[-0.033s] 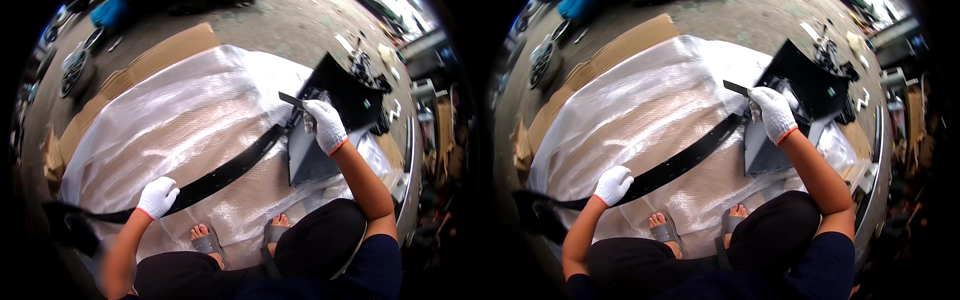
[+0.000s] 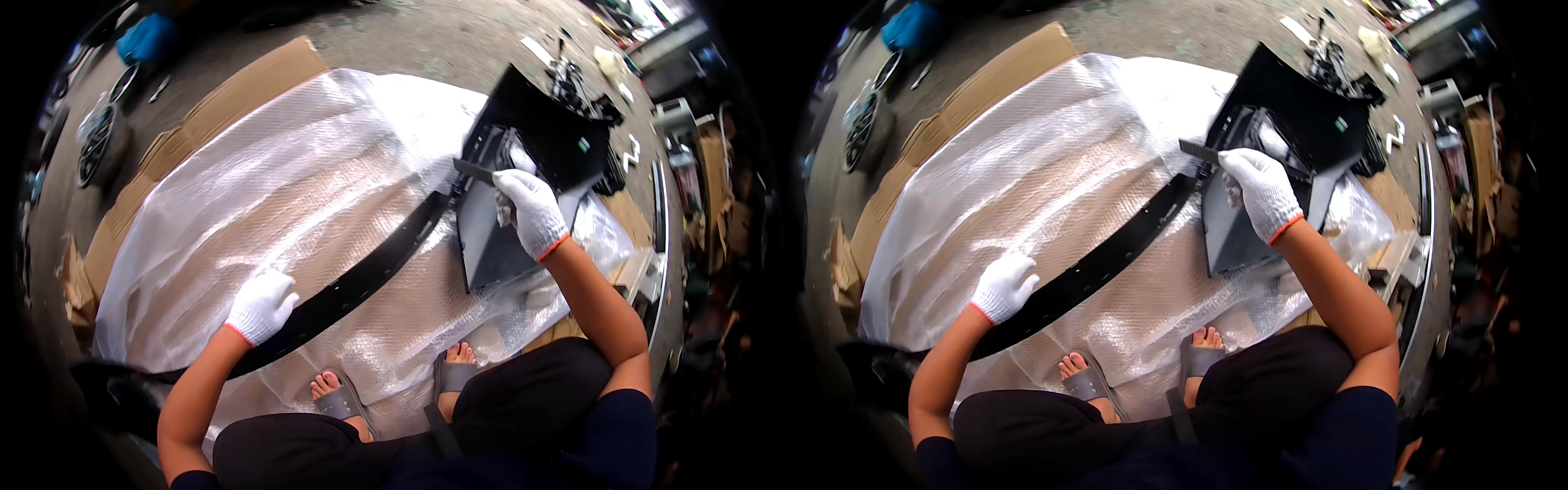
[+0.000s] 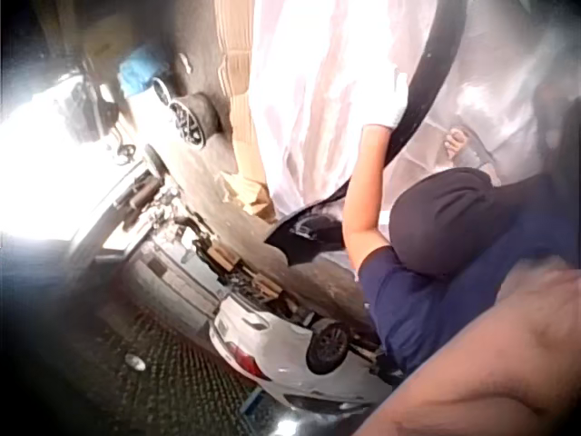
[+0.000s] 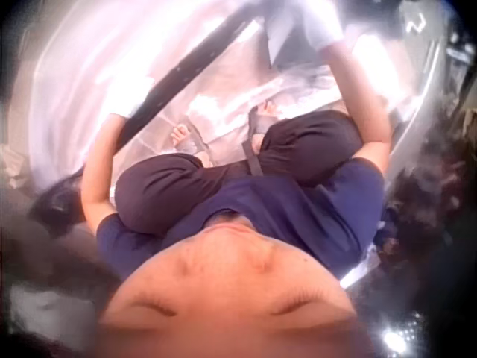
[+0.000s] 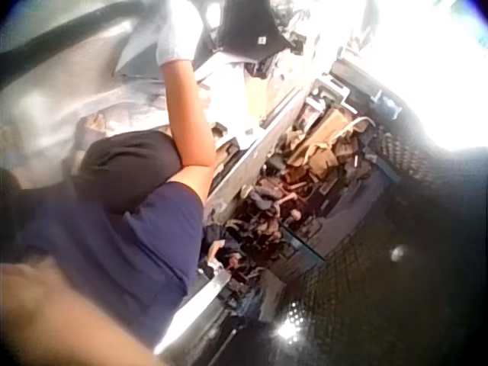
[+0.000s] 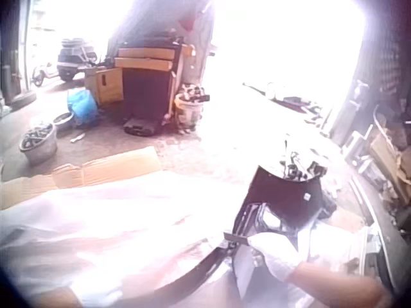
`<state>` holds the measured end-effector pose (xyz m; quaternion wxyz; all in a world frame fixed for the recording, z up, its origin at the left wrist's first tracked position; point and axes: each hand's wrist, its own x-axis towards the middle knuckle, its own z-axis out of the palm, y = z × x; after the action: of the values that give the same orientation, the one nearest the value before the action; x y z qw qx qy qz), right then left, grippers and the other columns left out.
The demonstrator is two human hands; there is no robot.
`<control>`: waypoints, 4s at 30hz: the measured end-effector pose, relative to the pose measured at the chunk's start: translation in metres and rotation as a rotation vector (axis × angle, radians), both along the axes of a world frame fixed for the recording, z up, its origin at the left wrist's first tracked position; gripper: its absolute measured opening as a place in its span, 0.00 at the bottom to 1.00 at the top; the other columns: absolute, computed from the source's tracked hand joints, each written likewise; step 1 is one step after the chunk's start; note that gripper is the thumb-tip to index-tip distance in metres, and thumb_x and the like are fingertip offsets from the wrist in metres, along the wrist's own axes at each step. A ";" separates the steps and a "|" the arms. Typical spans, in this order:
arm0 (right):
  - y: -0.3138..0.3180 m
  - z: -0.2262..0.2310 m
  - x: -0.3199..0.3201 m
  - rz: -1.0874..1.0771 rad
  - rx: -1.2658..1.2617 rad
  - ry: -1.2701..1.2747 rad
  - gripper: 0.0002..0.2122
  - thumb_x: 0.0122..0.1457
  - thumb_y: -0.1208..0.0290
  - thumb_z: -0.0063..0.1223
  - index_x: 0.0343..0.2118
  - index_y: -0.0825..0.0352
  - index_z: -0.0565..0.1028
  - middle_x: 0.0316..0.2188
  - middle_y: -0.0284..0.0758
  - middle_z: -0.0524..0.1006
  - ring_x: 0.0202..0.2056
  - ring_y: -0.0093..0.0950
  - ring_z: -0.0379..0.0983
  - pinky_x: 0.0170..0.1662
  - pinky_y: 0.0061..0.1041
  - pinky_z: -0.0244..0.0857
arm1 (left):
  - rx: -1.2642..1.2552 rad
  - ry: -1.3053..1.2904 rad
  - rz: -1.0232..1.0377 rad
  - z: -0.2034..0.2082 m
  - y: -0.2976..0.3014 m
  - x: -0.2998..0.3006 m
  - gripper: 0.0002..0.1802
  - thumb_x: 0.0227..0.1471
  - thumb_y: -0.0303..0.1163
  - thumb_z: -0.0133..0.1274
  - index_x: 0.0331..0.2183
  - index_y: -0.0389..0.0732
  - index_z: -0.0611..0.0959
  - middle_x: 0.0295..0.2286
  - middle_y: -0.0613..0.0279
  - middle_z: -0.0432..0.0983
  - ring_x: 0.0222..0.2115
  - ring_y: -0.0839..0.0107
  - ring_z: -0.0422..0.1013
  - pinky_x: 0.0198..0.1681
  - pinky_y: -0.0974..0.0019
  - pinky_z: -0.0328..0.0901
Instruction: The person uses a utility knife to trim excess material from the edges of a black plastic car part placed on bubble wrap. They repeatedly scrape and cut along the perimeter, removing small strips of material.
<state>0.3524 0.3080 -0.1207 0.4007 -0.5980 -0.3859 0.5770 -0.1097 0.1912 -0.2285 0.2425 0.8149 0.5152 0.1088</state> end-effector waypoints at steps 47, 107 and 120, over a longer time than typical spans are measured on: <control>-0.204 -0.178 0.093 -0.115 -0.481 0.342 0.08 0.70 0.70 0.49 0.37 0.70 0.74 0.22 0.36 0.80 0.21 0.20 0.74 0.26 0.21 0.69 | -1.215 -1.001 0.938 -0.086 -0.009 0.389 0.18 0.60 0.31 0.60 0.49 0.35 0.76 0.38 0.54 0.79 0.31 0.66 0.79 0.37 0.61 0.76; -0.214 -0.205 0.085 -0.220 -0.422 0.348 0.05 0.69 0.71 0.52 0.37 0.67 0.75 0.22 0.31 0.76 0.21 0.17 0.71 0.24 0.19 0.66 | -1.102 -0.729 0.852 -0.129 -0.005 0.391 0.20 0.69 0.49 0.46 0.33 0.43 0.76 0.19 0.68 0.69 0.13 0.80 0.61 0.13 0.74 0.52; -0.208 -0.197 0.109 -0.513 -0.260 0.114 0.08 0.58 0.80 0.64 0.42 0.70 0.82 0.31 0.29 0.82 0.27 0.13 0.73 0.30 0.14 0.66 | -1.194 -0.787 0.691 -0.118 0.000 0.390 0.15 0.63 0.41 0.56 0.39 0.39 0.77 0.22 0.62 0.73 0.16 0.75 0.65 0.18 0.70 0.58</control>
<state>0.4617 0.0999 -0.3181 0.4745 -0.6889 -0.1218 0.5343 0.2806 0.1917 -0.3465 0.7552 0.2427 0.5867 0.1631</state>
